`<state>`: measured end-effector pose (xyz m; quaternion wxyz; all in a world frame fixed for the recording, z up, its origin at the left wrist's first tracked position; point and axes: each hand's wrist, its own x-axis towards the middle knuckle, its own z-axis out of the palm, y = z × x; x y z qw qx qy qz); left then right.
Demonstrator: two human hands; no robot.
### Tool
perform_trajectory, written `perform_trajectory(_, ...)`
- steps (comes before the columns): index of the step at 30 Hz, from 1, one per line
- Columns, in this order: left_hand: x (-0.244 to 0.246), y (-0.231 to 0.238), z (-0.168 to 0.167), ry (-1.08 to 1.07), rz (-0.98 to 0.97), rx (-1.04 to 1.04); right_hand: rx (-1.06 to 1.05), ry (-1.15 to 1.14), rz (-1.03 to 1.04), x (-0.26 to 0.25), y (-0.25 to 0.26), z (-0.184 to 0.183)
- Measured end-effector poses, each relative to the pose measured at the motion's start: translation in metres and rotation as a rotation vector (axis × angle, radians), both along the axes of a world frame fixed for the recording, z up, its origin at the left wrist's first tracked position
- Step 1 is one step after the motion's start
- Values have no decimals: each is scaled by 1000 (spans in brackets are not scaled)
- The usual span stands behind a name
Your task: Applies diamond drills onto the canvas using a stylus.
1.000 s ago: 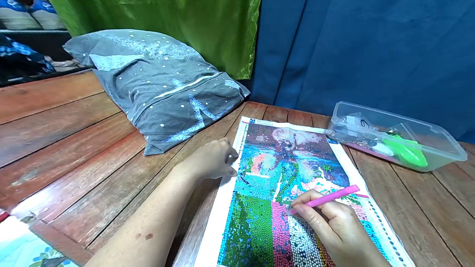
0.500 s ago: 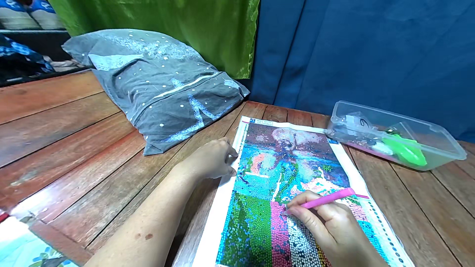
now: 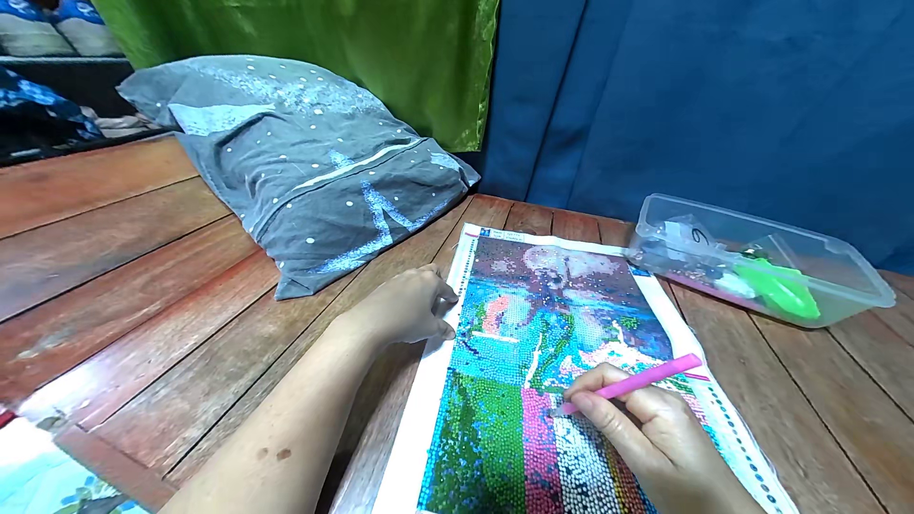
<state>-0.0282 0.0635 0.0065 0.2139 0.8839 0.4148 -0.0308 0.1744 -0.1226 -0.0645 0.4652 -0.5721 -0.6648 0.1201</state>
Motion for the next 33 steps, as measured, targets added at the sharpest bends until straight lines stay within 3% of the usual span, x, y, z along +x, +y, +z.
perform_trajectory(26,-1,-1,3,40,-10,-23,-4,-29,6,-1,0,0)
perform_trajectory(33,-10,0,10,72,-104,-101,18,-56,18,-2,0,-1)
